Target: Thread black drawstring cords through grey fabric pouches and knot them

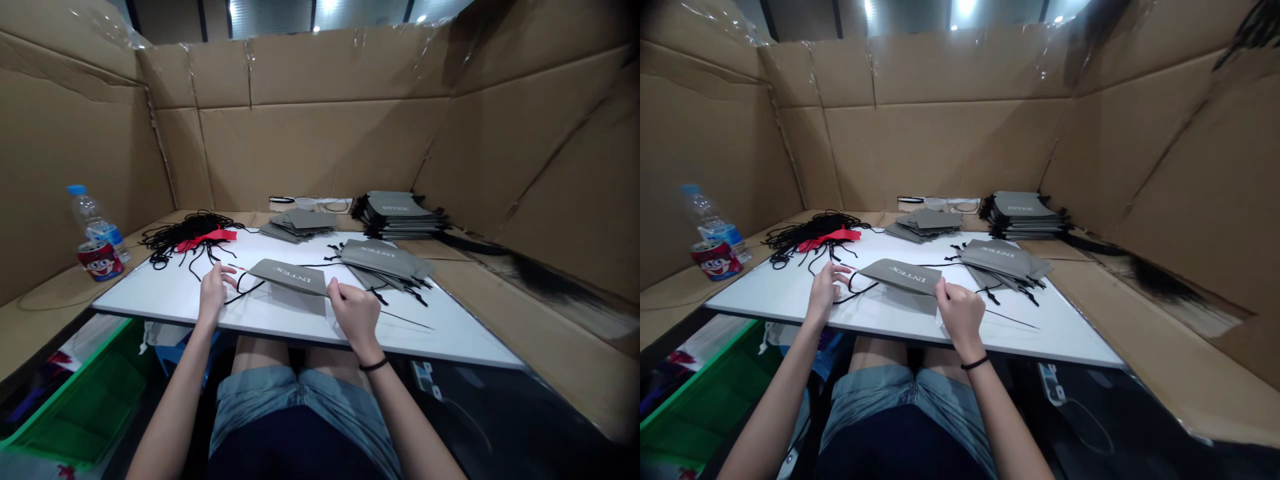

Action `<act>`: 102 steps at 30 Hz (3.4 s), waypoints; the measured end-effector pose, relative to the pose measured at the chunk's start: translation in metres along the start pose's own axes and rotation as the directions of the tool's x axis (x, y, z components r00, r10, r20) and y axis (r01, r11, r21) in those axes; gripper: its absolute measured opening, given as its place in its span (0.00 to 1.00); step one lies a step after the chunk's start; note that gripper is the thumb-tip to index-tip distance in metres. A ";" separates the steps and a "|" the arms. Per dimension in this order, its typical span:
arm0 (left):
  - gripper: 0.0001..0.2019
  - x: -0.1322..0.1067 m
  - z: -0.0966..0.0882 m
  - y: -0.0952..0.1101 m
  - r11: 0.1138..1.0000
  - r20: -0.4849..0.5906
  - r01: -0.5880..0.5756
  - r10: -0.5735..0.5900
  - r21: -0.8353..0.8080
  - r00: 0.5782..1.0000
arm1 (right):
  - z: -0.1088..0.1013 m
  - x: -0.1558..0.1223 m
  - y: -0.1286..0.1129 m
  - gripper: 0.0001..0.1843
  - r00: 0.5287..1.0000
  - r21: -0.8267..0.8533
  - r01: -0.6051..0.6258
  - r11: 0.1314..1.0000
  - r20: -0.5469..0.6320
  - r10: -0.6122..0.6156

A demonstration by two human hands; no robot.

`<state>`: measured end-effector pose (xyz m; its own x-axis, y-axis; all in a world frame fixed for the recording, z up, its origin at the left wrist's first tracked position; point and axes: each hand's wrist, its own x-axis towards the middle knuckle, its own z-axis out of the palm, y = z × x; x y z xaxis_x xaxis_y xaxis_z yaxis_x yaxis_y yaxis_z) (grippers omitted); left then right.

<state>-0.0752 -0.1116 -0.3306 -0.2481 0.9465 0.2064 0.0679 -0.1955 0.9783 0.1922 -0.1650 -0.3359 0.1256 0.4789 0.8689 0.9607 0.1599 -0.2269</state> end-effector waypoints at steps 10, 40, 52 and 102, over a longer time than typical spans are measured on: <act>0.24 -0.002 0.001 0.006 0.998 -0.006 0.003 -0.003 -0.058 1.000 | 0.000 0.000 0.000 0.29 0.999 0.019 -0.048 0.999 0.023 0.047; 0.23 0.001 -0.007 0.001 0.886 0.020 0.087 -0.088 -0.455 0.996 | 0.001 0.001 0.001 0.29 0.994 0.040 -0.088 0.995 0.066 0.085; 0.23 0.002 -0.006 0.001 0.856 -0.016 0.059 -0.078 -0.513 0.997 | 0.002 0.000 0.001 0.29 0.994 0.017 -0.068 0.998 0.083 0.067; 0.25 -0.004 -0.020 0.002 0.898 0.680 0.371 -0.121 -0.236 0.723 | -0.004 0.008 0.018 0.30 0.980 0.248 0.059 0.967 0.172 -0.104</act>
<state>-0.0936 -0.1213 -0.3288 0.4693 0.8828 0.0206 -0.2590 0.1153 0.9590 0.2114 -0.1616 -0.3316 -0.0196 0.6005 0.7994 0.8751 0.3970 -0.2769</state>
